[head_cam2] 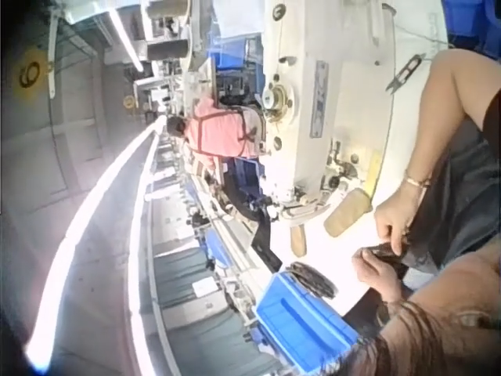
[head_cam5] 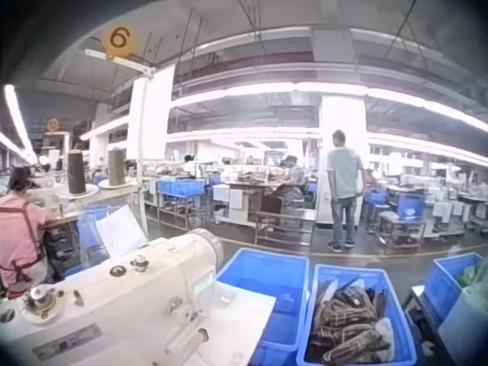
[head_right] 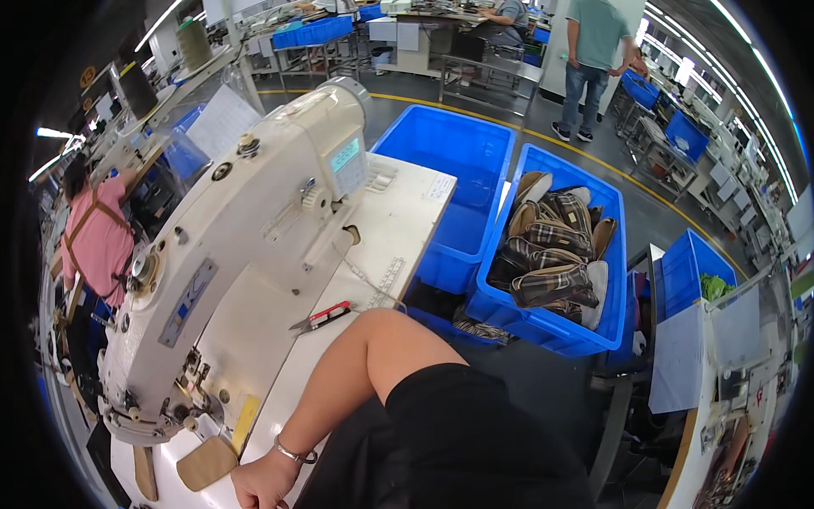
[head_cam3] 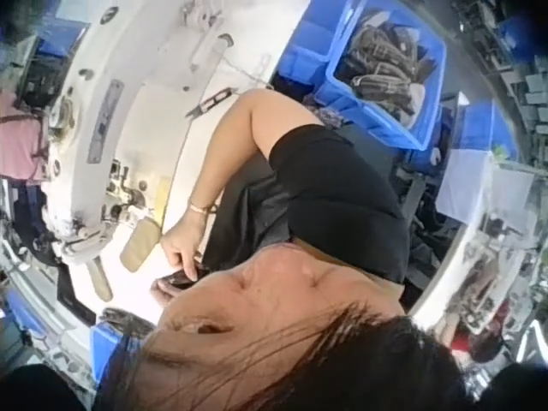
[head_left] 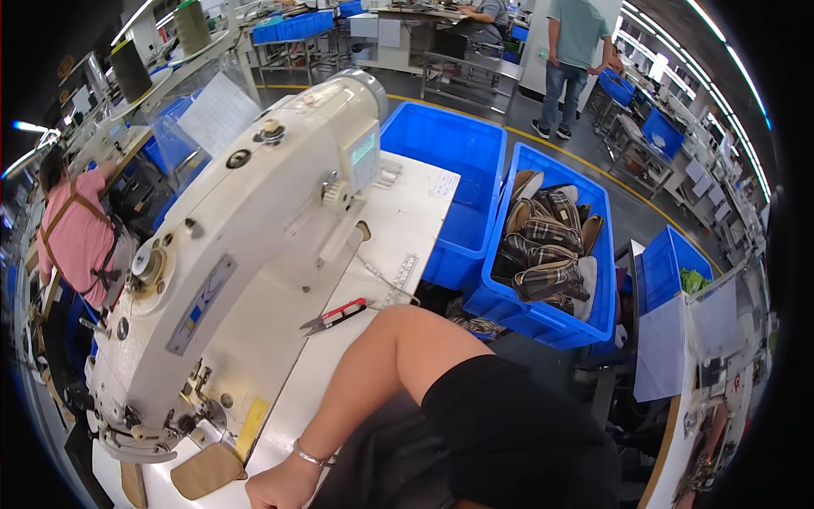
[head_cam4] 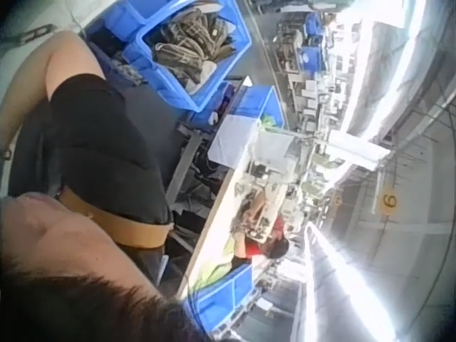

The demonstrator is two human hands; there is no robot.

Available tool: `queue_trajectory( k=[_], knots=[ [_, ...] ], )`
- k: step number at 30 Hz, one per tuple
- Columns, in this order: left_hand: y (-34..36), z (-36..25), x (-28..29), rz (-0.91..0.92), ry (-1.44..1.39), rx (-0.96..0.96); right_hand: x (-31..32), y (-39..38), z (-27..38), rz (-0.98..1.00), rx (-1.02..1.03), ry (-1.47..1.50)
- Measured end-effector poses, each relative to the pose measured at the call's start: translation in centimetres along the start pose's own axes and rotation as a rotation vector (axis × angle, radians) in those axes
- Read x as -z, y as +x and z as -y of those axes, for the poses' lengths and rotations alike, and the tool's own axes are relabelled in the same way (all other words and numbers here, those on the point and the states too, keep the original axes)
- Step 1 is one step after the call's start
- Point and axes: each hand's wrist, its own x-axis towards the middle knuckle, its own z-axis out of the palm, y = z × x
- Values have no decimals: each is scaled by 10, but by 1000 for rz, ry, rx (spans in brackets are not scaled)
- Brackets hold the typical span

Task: Sewing a leather or fabric shoe component using an industrial sewing machine.

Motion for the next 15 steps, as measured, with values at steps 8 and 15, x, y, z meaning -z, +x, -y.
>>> queue_trajectory(
  k=[8, 15],
  knots=[
    [84, -22, -4, 244, 655, 231, 24, 6, -28, -289, 34, 154],
    [91, 37, -17, 288, 346, 277, 43, 2, -45, -487, 373, -1237]
  ],
)
